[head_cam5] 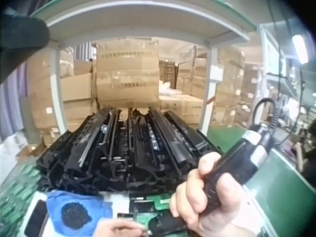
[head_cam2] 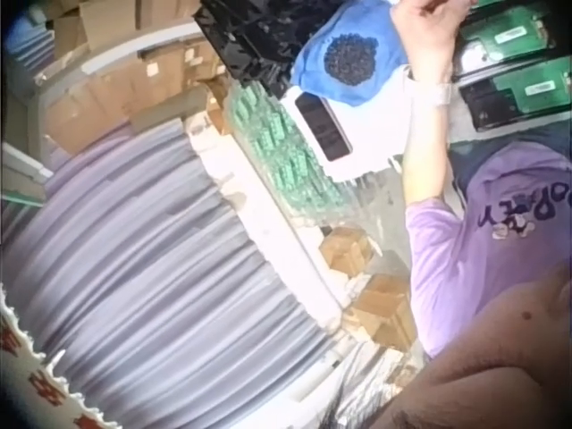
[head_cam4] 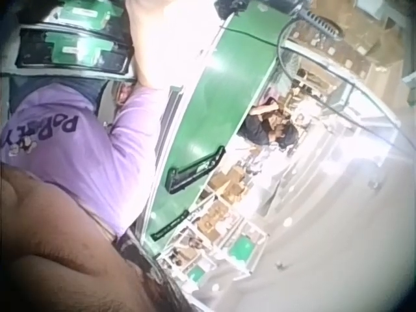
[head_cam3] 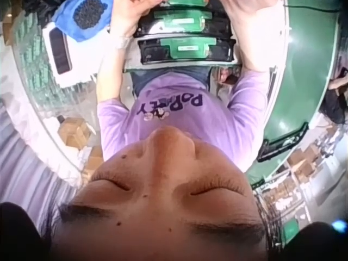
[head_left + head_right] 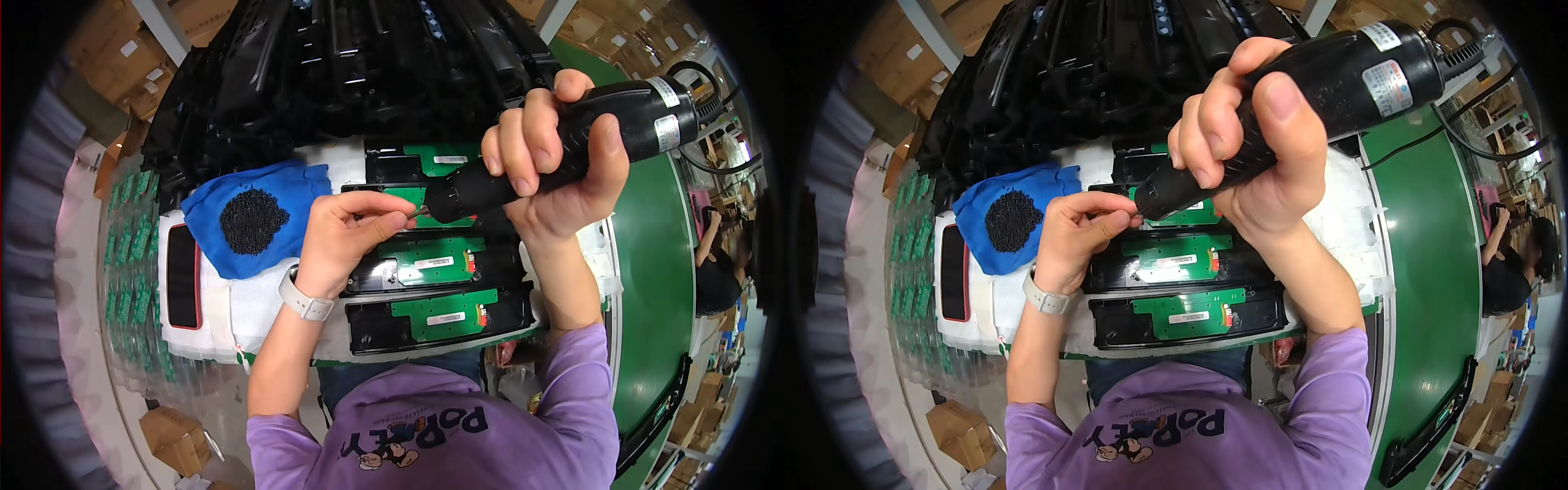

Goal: Assembling circuit boards and screws onto toner cartridges at a factory workbench.

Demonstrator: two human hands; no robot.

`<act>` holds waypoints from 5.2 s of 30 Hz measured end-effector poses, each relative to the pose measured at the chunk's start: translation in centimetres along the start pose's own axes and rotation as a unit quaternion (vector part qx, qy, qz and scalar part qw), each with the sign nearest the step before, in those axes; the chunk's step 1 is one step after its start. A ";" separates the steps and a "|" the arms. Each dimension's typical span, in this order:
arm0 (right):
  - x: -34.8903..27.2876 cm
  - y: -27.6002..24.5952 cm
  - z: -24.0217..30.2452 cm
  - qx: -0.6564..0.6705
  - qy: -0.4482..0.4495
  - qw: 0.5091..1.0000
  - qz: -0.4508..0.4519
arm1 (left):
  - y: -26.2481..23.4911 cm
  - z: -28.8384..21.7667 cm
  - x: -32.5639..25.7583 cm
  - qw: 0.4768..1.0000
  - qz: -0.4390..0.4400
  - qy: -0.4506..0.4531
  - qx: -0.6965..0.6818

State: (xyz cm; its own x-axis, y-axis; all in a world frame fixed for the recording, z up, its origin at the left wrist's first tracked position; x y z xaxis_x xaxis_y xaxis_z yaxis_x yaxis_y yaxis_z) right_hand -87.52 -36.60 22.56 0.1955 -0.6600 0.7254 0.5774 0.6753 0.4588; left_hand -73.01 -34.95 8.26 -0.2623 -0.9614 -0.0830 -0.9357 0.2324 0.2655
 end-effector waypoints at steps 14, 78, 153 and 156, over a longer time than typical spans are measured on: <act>-0.1 -1.3 -0.8 0.043 0.057 0.996 -0.048 | 1.4 0.1 -0.4 0.996 0.087 -0.011 0.006; -4.5 -3.5 -4.1 -0.268 0.213 0.935 -0.091 | 0.7 3.9 0.6 0.972 -0.059 -0.021 -0.228; -5.2 -1.8 3.4 -0.037 -0.042 0.996 -0.067 | 4.0 5.0 -0.7 0.992 0.081 -0.072 -0.070; -5.2 -1.6 3.3 -0.041 -0.034 0.997 -0.063 | 4.0 4.9 -0.6 0.992 0.085 -0.065 -0.061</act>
State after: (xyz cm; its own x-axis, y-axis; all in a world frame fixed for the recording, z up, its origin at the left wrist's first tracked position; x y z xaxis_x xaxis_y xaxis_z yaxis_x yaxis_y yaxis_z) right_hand -92.08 -33.22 19.73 0.0643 -0.7127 0.6985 0.6579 0.5566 0.5073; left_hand -77.75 -32.70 4.65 -0.4490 -0.8811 -0.1485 -0.8419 0.3615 0.4006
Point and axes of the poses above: each hand's wrist, its own x-axis towards the middle knuckle, its own y-axis out of the palm, z = x × y, the point moved 10 cm from there along x, towards the middle knuckle
